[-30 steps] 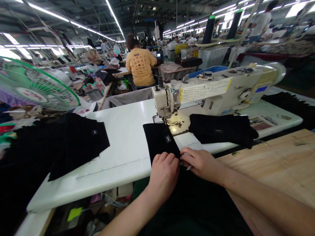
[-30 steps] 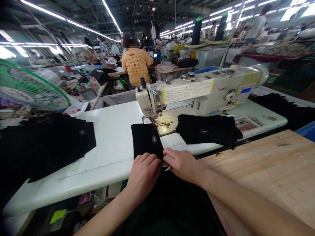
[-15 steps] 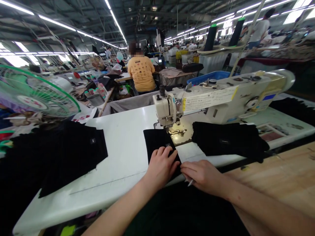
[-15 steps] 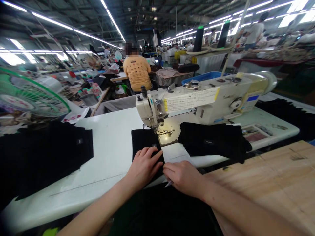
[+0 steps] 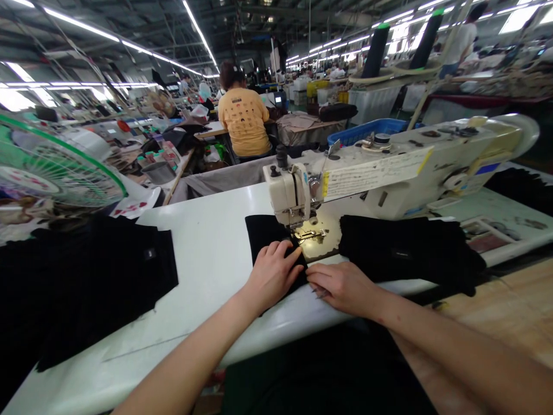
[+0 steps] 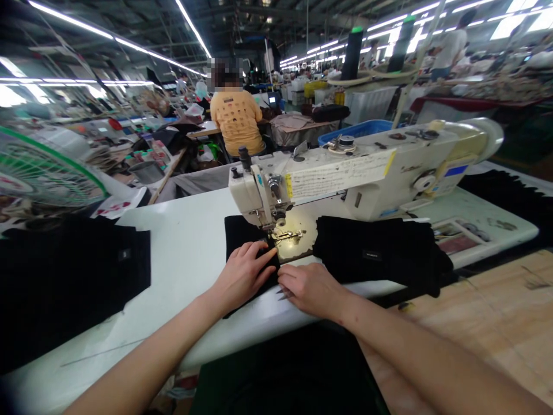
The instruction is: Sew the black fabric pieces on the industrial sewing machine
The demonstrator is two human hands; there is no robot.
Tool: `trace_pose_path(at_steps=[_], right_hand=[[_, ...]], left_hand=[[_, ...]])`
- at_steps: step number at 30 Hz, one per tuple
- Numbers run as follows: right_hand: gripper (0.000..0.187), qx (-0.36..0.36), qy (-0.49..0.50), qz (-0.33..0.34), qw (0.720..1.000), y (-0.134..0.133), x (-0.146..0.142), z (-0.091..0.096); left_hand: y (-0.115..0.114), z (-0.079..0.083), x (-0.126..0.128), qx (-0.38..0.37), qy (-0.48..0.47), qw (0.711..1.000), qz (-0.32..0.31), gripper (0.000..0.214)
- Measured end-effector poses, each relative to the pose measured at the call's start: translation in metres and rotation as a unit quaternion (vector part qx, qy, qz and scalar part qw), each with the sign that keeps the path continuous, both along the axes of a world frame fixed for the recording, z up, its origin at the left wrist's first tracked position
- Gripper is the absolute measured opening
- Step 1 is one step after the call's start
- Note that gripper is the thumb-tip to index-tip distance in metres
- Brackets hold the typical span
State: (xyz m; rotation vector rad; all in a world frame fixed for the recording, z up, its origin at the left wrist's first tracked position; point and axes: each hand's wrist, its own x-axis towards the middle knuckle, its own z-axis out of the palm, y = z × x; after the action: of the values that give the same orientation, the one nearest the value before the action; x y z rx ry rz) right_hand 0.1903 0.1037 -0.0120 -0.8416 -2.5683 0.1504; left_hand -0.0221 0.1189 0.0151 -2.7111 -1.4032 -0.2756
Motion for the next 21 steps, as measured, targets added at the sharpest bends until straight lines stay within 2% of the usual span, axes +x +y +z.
trace_pose_path(at_steps=[10,15,21], right_hand=[[0.021,-0.014,-0.008,-0.039,0.999,0.023,-0.010,-0.003],[0.021,-0.037,-0.018,-0.060,0.997,0.035,-0.016,-0.001],[0.024,-0.055,-0.066,-0.125,0.988,0.046,-0.025,0.011]], left_hand=[[-0.010,-0.011,-0.005,0.019,-0.024,0.999,-0.045,0.031],[0.006,-0.014,-0.012,0.032,-0.044,0.997,-0.055,0.030],[0.030,-0.012,-0.017,0.032,-0.056,0.996,-0.056,0.030]])
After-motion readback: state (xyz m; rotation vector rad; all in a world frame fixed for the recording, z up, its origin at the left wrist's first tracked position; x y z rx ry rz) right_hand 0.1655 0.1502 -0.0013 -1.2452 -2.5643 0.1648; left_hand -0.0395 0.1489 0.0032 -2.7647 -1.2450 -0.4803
